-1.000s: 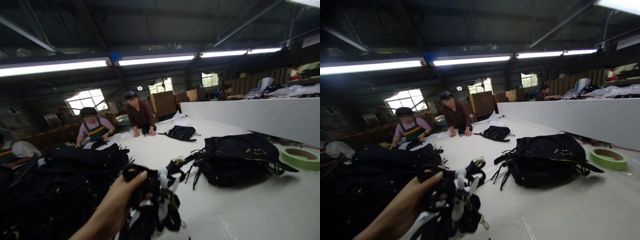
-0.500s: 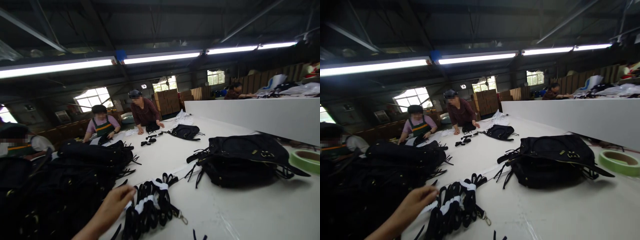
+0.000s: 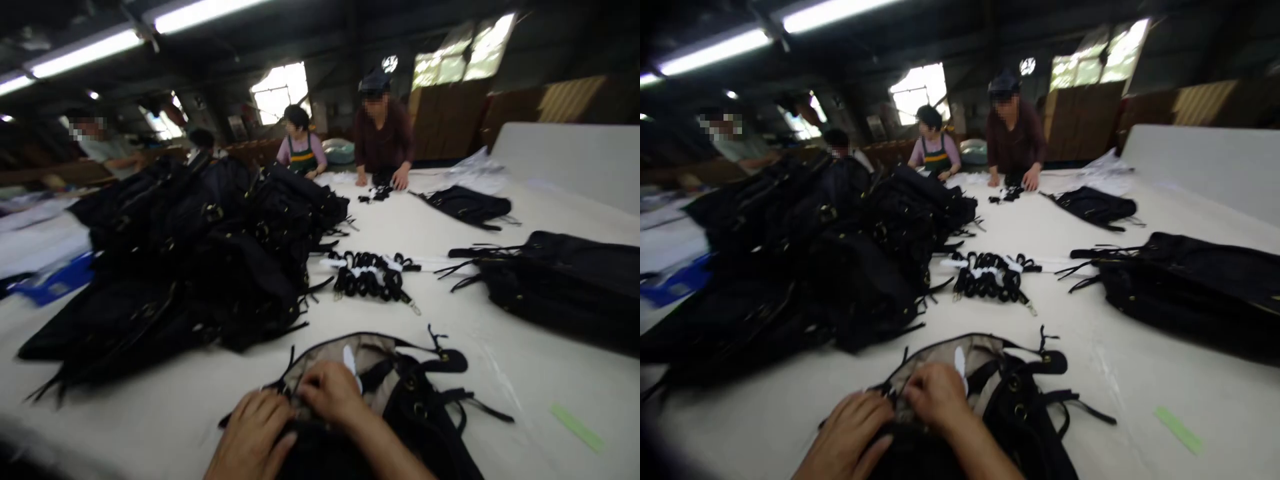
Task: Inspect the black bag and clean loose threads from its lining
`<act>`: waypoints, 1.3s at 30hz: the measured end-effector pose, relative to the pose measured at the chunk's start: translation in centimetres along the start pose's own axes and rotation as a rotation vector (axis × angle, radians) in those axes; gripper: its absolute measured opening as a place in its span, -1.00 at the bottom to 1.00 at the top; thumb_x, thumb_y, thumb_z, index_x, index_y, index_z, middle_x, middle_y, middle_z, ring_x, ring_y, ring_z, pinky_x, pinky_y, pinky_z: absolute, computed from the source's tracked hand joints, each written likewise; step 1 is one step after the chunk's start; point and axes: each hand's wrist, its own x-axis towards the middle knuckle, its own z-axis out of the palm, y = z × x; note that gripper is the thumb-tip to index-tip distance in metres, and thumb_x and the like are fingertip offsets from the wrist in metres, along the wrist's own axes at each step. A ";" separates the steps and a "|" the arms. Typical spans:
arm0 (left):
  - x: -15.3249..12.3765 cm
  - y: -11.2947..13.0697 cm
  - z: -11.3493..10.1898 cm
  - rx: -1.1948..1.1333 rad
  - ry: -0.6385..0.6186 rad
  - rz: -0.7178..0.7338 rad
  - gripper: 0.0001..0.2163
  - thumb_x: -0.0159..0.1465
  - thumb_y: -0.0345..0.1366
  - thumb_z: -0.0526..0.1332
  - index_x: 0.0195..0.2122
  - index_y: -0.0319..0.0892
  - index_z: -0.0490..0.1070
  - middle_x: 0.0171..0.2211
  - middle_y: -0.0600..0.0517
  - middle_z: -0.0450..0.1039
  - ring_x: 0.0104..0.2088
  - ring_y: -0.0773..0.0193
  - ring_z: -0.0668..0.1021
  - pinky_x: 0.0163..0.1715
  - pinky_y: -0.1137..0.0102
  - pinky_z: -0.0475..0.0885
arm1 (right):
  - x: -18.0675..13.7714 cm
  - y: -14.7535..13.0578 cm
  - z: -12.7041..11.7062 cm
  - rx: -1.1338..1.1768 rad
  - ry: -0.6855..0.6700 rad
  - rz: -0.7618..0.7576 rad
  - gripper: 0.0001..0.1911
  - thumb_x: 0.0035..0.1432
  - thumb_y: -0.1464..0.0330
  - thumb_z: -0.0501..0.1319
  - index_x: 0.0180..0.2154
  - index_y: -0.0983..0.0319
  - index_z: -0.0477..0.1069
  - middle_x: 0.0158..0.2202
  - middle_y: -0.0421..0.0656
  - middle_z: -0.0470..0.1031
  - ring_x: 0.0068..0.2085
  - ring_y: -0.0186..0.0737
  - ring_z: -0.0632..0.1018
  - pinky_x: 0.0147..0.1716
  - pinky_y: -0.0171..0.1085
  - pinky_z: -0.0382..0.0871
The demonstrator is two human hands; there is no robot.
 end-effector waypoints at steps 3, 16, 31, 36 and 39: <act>-3.0 1.3 0.6 -0.044 -0.008 -0.134 -0.78 0.37 -0.23 -0.02 -0.18 -0.04 0.41 0.00 0.00 0.33 0.08 0.05 0.32 0.16 -0.01 0.20 | -0.1 0.5 0.9 -0.047 0.023 -0.061 -0.86 0.07 0.43 0.26 -0.41 0.11 0.58 -0.36 -0.24 0.55 -0.28 -0.23 0.53 -0.31 -0.31 0.24; -0.2 0.4 -0.4 -0.110 -0.137 -0.269 -0.72 0.21 -0.45 0.05 -0.12 -0.01 0.38 -0.11 0.04 0.27 -0.10 0.24 0.41 -0.12 0.33 0.37 | -2.5 0.0 1.7 -0.045 0.026 -0.085 -0.89 0.08 0.46 0.25 -0.44 0.17 0.52 -0.40 -0.25 0.51 -0.31 -0.28 0.50 -0.29 -0.34 0.24; 4.1 -0.6 -3.3 0.006 -0.410 -0.144 -0.82 0.05 -0.39 0.30 -0.30 -0.03 0.50 -0.09 0.05 0.37 -0.04 0.10 0.43 -0.02 0.25 0.35 | -2.5 0.0 1.9 0.041 0.045 -0.102 -0.86 0.07 0.50 0.23 -0.48 0.21 0.50 -0.46 -0.26 0.49 -0.37 -0.32 0.48 -0.33 -0.36 0.21; 3.5 -0.9 -3.0 -0.030 -0.408 -0.142 -0.75 0.05 -0.43 0.27 -0.24 -0.02 0.52 -0.17 0.07 0.44 -0.07 0.17 0.46 -0.08 0.39 0.37 | -2.5 -0.1 2.0 0.073 0.062 -0.100 -0.87 0.06 0.48 0.23 -0.48 0.20 0.51 -0.46 -0.25 0.49 -0.36 -0.30 0.49 -0.32 -0.35 0.22; 3.6 -0.7 -2.7 -0.005 -0.399 -0.150 -0.73 0.02 -0.50 0.23 -0.30 -0.04 0.54 -0.24 0.07 0.48 -0.14 0.16 0.50 -0.15 0.38 0.39 | -2.6 -0.1 1.9 0.068 0.059 -0.094 -0.87 0.06 0.47 0.23 -0.49 0.20 0.50 -0.46 -0.26 0.49 -0.37 -0.31 0.48 -0.33 -0.35 0.22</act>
